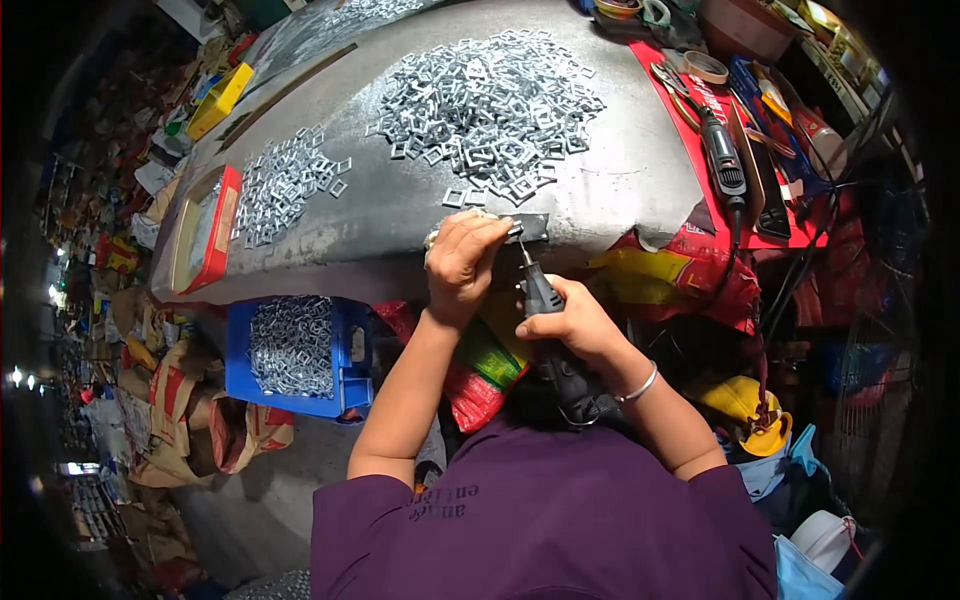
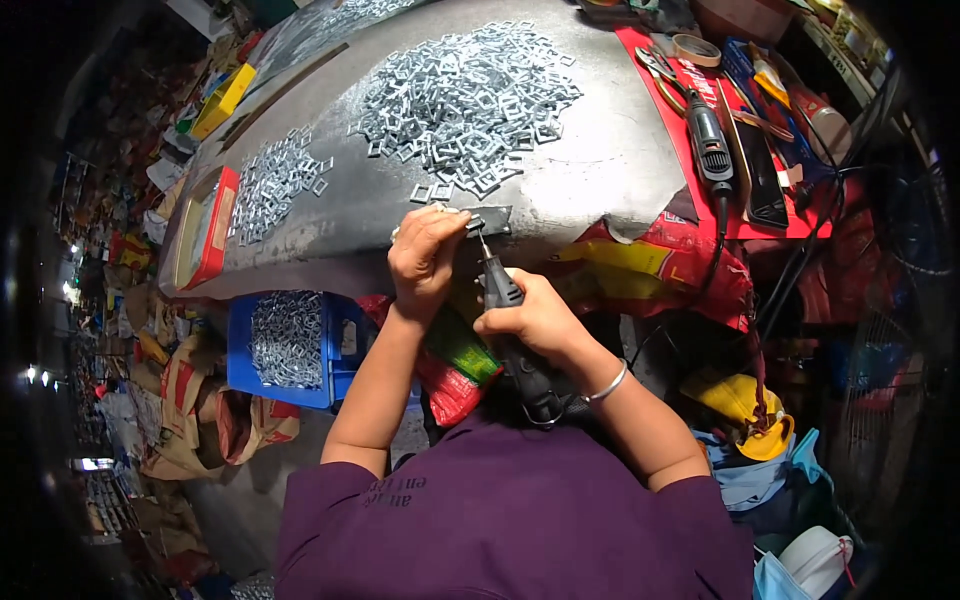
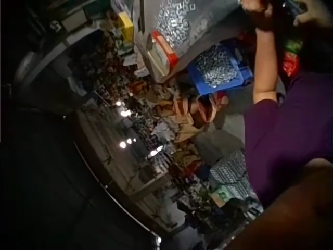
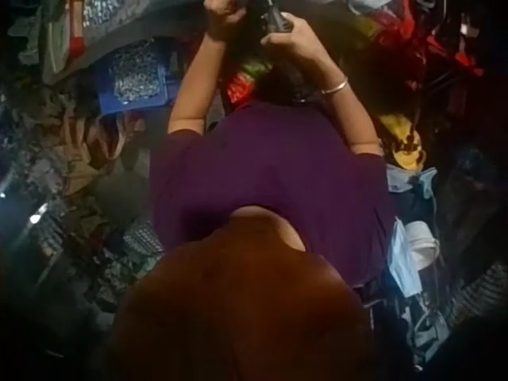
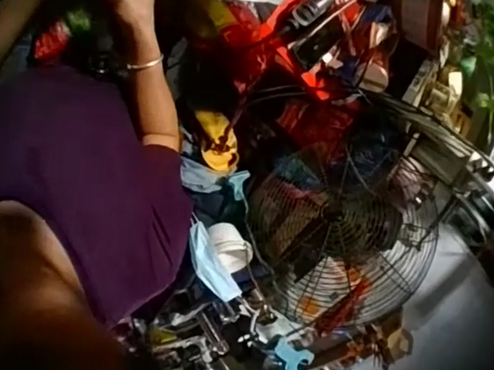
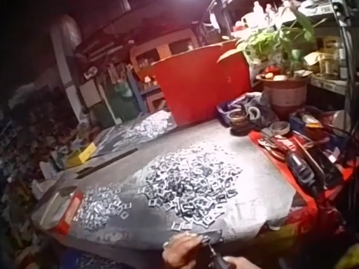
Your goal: Assembling small metal hardware components using a power screwdriver at a manual workstation.
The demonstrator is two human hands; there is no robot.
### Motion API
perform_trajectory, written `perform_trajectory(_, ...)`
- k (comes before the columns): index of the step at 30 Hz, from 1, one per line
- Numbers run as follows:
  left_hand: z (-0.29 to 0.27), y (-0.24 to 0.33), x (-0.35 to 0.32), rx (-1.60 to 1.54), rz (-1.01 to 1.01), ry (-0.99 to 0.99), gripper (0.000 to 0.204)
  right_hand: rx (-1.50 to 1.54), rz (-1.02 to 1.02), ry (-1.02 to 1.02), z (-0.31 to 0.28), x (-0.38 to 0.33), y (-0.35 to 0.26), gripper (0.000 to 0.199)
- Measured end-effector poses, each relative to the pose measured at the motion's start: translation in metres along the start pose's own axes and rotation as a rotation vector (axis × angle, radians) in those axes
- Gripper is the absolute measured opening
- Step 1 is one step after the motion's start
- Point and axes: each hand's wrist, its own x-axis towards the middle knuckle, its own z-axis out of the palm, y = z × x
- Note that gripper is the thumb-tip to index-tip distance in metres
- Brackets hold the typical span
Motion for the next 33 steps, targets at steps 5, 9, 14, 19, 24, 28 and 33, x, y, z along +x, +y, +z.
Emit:
perform_trajectory(5, -0.001, -0.006, -0.006, 0.014, 0.039, -0.024, 0.026, 0.046, 0.058, 0.011, 0.004, 0.006, -0.011, 0.031)
perform_trajectory(9, -0.001, -0.005, -0.006, 0.039, 0.056, -0.019, 0.028, 0.081, 0.079, 0.002, 0.008, 0.000, -0.024, 0.030)
perform_trajectory(14, 0.000, 0.001, -0.002, 0.068, 0.067, -0.003, 0.028, 0.094, 0.057, 0.007, 0.013, -0.001, -0.026, 0.029)
perform_trajectory(19, 0.001, -0.001, -0.004, 0.051, 0.053, -0.004, 0.028, 0.086, 0.049, 0.013, 0.017, 0.005, -0.017, 0.030)
perform_trajectory(24, 0.002, 0.001, -0.003, 0.063, 0.057, 0.007, 0.027, 0.101, 0.071, 0.010, 0.017, 0.006, -0.019, 0.032)
perform_trajectory(28, -0.007, 0.004, 0.006, 0.079, 0.022, -0.036, 0.023, 0.062, 0.066, 0.014, 0.015, -0.004, -0.022, 0.031)
perform_trajectory(33, -0.066, -0.032, 0.048, 0.439, -0.152, 0.506, 0.016, -0.099, 0.025, -0.009, 0.007, -0.021, -0.015, 0.028)
